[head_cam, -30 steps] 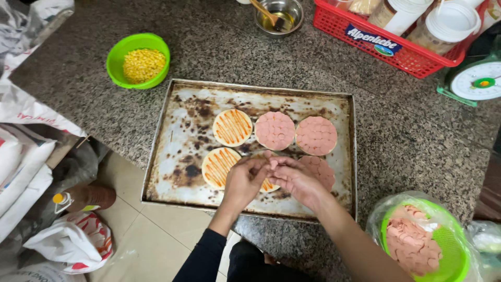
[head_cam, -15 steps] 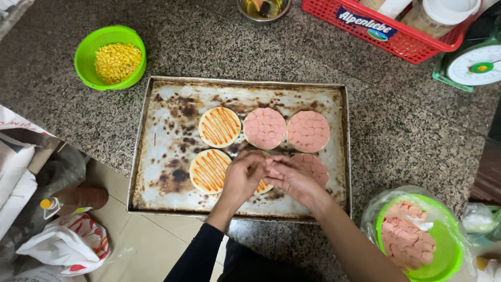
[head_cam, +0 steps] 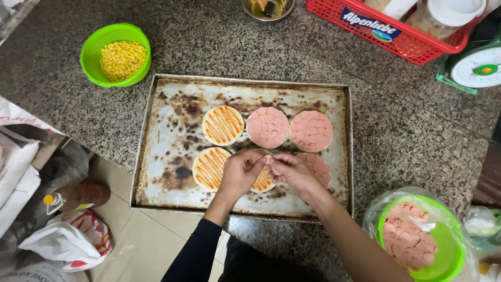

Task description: The person places circular slices of processed meat onto small round dough bases on a baking tray by hand.

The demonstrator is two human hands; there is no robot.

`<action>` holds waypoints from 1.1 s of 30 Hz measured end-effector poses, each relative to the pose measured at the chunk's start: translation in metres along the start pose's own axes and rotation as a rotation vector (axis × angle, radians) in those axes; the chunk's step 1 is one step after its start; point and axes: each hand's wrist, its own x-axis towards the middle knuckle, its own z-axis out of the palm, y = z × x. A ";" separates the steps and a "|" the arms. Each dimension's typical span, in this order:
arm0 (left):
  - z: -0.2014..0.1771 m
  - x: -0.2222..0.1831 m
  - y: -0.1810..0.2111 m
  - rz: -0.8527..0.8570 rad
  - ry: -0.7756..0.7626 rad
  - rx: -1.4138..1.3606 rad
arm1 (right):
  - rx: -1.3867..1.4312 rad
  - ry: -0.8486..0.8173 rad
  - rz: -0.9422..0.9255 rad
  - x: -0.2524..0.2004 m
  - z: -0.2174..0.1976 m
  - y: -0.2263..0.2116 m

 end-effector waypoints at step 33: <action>0.019 0.002 -0.028 0.054 0.084 0.678 | 0.198 0.240 0.028 -0.006 -0.021 0.003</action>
